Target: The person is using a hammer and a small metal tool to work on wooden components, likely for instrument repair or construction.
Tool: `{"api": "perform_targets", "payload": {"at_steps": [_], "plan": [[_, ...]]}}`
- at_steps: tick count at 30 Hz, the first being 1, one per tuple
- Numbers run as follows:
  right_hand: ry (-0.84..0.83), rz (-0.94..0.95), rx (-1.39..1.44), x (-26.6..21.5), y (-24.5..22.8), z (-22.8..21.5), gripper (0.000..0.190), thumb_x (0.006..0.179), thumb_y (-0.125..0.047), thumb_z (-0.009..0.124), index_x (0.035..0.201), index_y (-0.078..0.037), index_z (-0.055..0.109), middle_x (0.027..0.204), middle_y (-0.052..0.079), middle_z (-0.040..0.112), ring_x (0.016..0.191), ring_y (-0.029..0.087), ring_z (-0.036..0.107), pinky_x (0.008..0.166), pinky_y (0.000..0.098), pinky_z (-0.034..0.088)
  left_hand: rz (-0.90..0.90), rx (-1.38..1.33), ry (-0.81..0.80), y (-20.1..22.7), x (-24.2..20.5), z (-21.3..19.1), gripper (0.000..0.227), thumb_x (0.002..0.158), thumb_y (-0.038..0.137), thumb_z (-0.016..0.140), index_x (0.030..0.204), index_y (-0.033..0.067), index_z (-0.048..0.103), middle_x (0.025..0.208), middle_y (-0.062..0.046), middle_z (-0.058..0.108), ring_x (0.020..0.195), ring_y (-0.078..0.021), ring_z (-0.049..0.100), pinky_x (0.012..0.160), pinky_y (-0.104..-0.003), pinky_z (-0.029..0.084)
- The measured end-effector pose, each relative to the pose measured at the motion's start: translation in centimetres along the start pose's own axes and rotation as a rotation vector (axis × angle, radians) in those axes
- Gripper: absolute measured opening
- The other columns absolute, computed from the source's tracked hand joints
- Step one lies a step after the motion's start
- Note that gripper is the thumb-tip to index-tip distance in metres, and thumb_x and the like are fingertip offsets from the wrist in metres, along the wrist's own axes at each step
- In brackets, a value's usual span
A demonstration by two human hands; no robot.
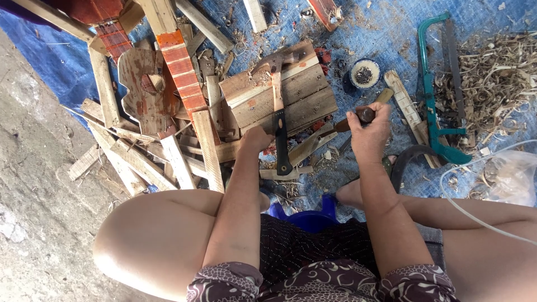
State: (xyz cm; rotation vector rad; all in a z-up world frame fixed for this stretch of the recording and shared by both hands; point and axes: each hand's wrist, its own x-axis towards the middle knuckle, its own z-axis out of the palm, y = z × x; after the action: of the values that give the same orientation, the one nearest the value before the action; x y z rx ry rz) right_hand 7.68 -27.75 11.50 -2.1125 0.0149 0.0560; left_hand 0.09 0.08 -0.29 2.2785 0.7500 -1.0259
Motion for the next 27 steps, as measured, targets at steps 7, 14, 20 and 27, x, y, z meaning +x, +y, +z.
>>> {"api": "perform_targets", "payload": {"at_steps": [7,14,20,27], "plan": [[0.026,-0.005,-0.118,-0.3,0.4,0.8,0.042,0.101,-0.020,0.080,0.120,-0.011,0.043,0.102,0.021,0.060,0.098,0.043,0.067,0.073,0.0522,0.058,-0.009,-0.003,0.001,0.0,0.2,0.2,0.059,0.086,0.045,0.061,0.132,0.0072,0.069,0.136,-0.014,0.068,0.134,-0.0321,0.060,0.110,-0.049,0.049],[-0.014,-0.038,-0.368,-1.2,-2.1,1.1,0.039,0.100,-0.022,0.081,0.118,-0.009,0.049,0.096,0.019,0.065,0.088,0.040,0.072,0.071,0.0536,0.060,-0.035,0.026,0.110,4.5,-4.7,-2.7,0.047,0.086,0.032,0.052,0.120,0.0099,0.076,0.122,-0.010,0.075,0.122,-0.0304,0.068,0.103,-0.048,0.055],[0.002,-0.293,-0.536,-1.3,0.1,2.1,0.038,0.096,-0.036,0.082,0.114,-0.014,0.057,0.086,0.014,0.069,0.077,0.039,0.073,0.059,0.0507,0.058,0.433,-0.061,0.195,11.2,-9.1,-2.7,0.064,0.073,0.043,0.078,0.132,0.0208,0.065,0.131,-0.003,0.069,0.133,-0.0261,0.059,0.116,-0.055,0.039],[0.046,-0.529,-0.532,-2.2,0.0,2.8,0.042,0.097,-0.051,0.075,0.109,-0.012,0.065,0.091,0.008,0.063,0.091,0.033,0.068,0.065,0.0458,0.059,0.617,-0.460,0.228,13.3,-7.1,6.0,0.053,0.092,0.020,0.061,0.143,0.0122,0.059,0.135,-0.016,0.066,0.128,-0.0364,0.061,0.113,-0.050,0.049]]}}
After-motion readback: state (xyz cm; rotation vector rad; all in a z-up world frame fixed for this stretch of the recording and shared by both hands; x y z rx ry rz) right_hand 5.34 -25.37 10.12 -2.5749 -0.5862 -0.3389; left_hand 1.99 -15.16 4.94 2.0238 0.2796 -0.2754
